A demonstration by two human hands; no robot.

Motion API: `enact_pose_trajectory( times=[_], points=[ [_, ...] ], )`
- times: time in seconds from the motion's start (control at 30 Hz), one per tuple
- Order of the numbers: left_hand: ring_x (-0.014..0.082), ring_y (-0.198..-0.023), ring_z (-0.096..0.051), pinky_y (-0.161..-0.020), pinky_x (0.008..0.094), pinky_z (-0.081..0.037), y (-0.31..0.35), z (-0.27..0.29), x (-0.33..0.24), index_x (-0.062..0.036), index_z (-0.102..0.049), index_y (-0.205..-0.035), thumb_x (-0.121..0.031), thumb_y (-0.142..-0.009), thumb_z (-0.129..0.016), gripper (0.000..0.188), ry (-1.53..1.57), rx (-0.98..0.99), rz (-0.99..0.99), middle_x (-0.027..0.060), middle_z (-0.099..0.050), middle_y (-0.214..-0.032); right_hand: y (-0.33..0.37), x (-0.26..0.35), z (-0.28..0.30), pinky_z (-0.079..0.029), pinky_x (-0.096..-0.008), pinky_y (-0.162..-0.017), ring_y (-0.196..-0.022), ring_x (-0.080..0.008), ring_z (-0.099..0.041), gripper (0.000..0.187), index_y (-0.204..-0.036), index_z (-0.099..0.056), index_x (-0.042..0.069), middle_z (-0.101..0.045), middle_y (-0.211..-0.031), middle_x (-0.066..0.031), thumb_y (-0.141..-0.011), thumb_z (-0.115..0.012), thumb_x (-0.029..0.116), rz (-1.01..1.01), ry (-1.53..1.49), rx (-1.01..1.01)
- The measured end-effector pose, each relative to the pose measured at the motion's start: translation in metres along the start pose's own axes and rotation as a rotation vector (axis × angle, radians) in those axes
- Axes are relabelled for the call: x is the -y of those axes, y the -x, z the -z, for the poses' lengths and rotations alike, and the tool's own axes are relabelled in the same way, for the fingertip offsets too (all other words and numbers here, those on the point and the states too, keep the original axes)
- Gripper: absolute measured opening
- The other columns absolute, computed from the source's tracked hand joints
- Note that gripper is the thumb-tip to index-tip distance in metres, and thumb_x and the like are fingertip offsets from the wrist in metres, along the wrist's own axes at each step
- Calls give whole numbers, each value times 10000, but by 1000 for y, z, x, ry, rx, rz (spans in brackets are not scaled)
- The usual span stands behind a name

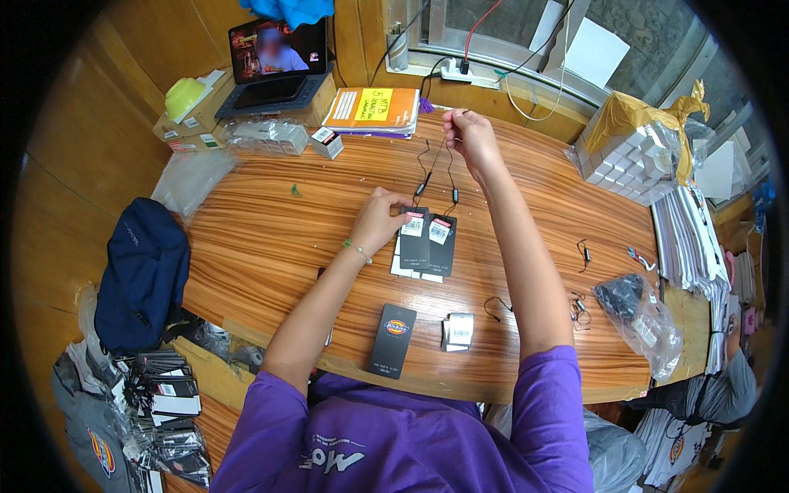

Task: The person handles a bundle of small black tags and then attaches security tags to several small rectangular boxes on a wooden table. The person picks up each box, threads a tag through it, and places it back on the table.

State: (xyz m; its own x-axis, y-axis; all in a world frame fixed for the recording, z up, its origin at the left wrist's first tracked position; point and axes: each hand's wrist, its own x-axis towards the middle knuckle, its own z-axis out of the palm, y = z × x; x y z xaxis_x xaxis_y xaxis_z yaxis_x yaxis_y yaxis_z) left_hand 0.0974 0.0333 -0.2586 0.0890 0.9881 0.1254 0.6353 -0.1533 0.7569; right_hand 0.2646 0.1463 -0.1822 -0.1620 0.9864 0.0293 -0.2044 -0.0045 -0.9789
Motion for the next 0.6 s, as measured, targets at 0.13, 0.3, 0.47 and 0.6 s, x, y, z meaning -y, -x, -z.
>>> enact_pose_trajectory(
  times=[0.13, 0.3, 0.47, 0.6],
  points=[
    [272, -920, -525, -812, 362, -432, -1, -1, 5, -80, -654, -959, -191, -730, -687, 257, -84, 45, 18, 121, -520, -964, -17, -21, 3, -402, -228, -537, -562, -81, -455, 214, -853, -550, 60, -508, -687, 10, -932, -401, 192, -79, 102, 30],
    [274, -939, -508, -801, 335, -430, 11, 8, -3, -54, -543, -1132, -226, -781, -641, 404, 47, -42, 6, 138, -495, -1034, -39, -49, 7, -346, -241, -390, -449, -95, -441, 204, -810, -556, 40, -502, -593, -13, -904, -412, 150, -161, 190, 48],
    [144, -767, -444, -700, 244, -421, 60, 33, -17, -58, -422, -1249, -140, -804, -615, 492, 178, -83, -21, 100, -464, -1080, -60, -76, 12, -325, -226, -389, -462, -75, -413, 145, -852, -548, 95, -507, -625, 26, -893, -427, 165, -220, 276, 59],
    [153, -727, -434, -714, 261, -427, 114, 51, -26, -42, -392, -1264, -108, -799, -612, 519, 218, -80, 54, 95, -479, -1066, -70, -86, 5, -316, -245, -321, -403, -112, -444, 79, -831, -531, 29, -526, -603, -43, -804, -459, 10, -232, 208, -6]
  ],
)
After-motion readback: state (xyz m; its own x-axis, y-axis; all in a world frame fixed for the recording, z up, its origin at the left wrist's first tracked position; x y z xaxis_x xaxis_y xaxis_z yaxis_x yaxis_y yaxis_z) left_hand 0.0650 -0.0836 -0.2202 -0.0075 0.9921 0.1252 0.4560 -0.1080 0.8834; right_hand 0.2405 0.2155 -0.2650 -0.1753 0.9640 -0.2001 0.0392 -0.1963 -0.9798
